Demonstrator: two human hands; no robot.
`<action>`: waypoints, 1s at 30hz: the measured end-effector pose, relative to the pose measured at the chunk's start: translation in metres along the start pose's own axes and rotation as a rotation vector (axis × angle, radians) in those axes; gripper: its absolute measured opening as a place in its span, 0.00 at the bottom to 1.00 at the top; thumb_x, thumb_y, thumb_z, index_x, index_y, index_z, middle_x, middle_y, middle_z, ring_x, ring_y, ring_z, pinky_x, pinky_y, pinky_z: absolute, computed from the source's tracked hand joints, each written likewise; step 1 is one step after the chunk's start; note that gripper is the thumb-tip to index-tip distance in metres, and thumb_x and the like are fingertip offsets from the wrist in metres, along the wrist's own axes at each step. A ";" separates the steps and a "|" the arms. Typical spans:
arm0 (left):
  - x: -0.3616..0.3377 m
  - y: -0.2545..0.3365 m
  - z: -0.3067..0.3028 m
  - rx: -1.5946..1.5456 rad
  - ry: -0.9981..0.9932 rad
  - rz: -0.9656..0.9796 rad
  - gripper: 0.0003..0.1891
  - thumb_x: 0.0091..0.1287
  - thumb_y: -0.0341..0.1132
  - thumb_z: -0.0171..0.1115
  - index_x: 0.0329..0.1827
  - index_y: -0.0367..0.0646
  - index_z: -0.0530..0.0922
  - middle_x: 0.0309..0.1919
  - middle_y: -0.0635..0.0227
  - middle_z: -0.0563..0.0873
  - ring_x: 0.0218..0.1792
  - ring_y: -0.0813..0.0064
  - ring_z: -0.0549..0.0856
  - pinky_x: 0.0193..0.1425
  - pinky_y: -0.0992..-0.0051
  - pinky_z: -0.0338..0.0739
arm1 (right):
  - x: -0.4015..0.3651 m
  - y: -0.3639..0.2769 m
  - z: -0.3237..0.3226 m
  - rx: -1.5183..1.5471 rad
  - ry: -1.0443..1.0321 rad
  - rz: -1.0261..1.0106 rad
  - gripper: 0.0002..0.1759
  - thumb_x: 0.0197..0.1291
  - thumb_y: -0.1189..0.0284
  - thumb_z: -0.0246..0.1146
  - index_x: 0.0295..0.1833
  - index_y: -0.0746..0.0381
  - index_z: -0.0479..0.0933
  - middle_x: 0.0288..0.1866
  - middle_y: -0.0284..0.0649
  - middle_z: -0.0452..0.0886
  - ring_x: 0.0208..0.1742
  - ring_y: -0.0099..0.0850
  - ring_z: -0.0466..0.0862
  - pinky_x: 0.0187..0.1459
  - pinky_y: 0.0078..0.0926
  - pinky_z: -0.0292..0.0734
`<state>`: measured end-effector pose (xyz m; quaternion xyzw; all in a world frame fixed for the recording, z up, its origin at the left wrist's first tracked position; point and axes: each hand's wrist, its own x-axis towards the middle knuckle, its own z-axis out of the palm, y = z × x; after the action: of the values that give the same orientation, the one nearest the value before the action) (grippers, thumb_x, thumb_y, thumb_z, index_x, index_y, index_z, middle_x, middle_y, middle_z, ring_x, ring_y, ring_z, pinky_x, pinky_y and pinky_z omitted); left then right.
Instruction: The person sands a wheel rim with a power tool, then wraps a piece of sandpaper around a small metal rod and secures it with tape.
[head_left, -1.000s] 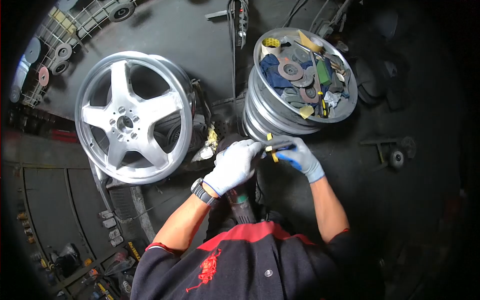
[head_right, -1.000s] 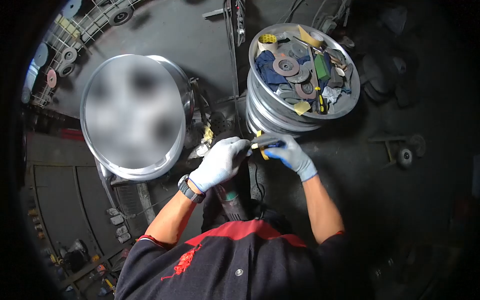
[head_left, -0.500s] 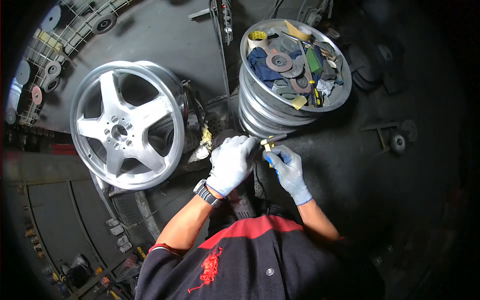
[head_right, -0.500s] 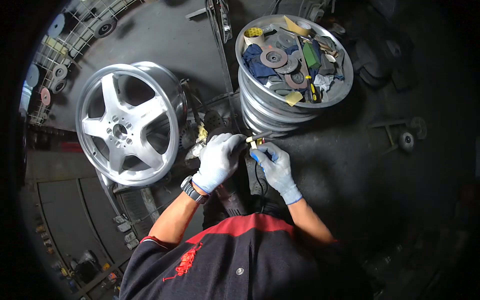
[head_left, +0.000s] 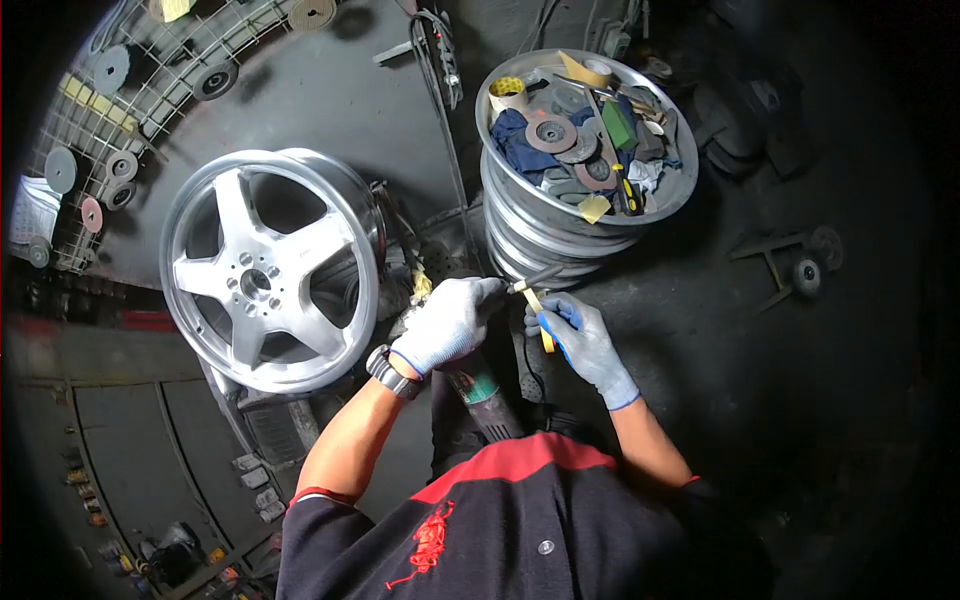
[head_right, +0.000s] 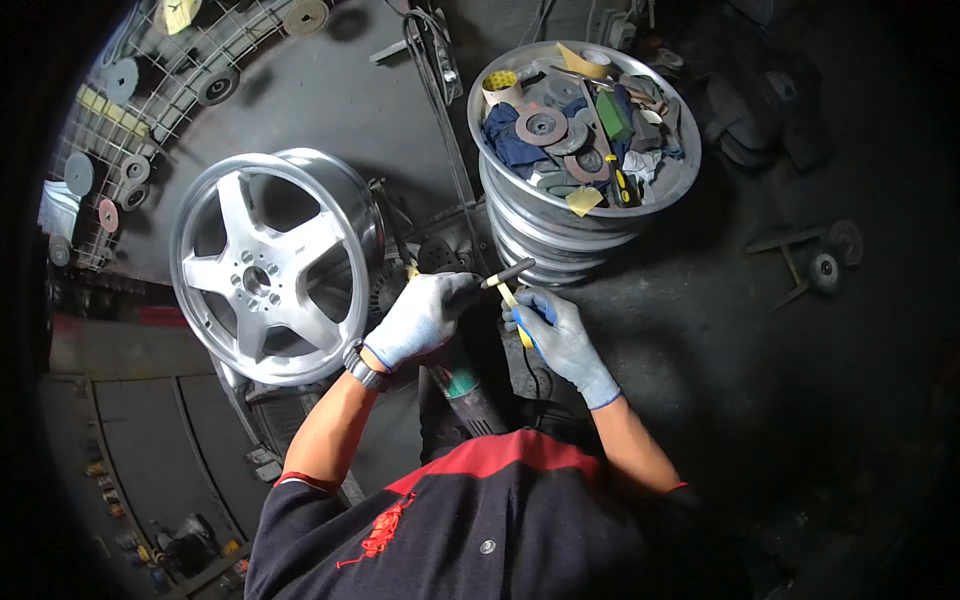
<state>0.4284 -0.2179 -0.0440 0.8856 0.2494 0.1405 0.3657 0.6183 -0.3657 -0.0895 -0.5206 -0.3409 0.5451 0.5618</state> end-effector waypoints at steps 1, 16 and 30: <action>0.000 0.002 0.001 0.026 0.011 -0.026 0.09 0.68 0.29 0.66 0.47 0.35 0.82 0.35 0.47 0.85 0.42 0.42 0.86 0.46 0.52 0.79 | 0.000 0.002 0.001 -0.003 0.015 0.007 0.10 0.79 0.74 0.62 0.58 0.69 0.80 0.49 0.35 0.86 0.48 0.20 0.85 0.52 0.24 0.82; -0.002 -0.004 -0.012 -0.051 -0.087 0.019 0.10 0.70 0.33 0.66 0.46 0.33 0.80 0.46 0.43 0.84 0.47 0.41 0.84 0.50 0.52 0.78 | 0.003 0.001 0.005 -0.036 0.041 -0.084 0.12 0.76 0.76 0.62 0.60 0.67 0.80 0.51 0.35 0.87 0.50 0.21 0.84 0.54 0.24 0.81; -0.001 0.003 0.030 0.337 0.294 -0.019 0.14 0.61 0.26 0.69 0.47 0.36 0.76 0.43 0.46 0.80 0.44 0.42 0.78 0.49 0.49 0.74 | 0.009 -0.003 0.014 -0.089 0.062 -0.128 0.14 0.73 0.75 0.65 0.61 0.67 0.80 0.46 0.32 0.83 0.46 0.18 0.80 0.50 0.23 0.80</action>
<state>0.4416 -0.2371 -0.0629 0.9019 0.3282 0.2209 0.1735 0.6077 -0.3534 -0.0855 -0.5390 -0.3798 0.4757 0.5822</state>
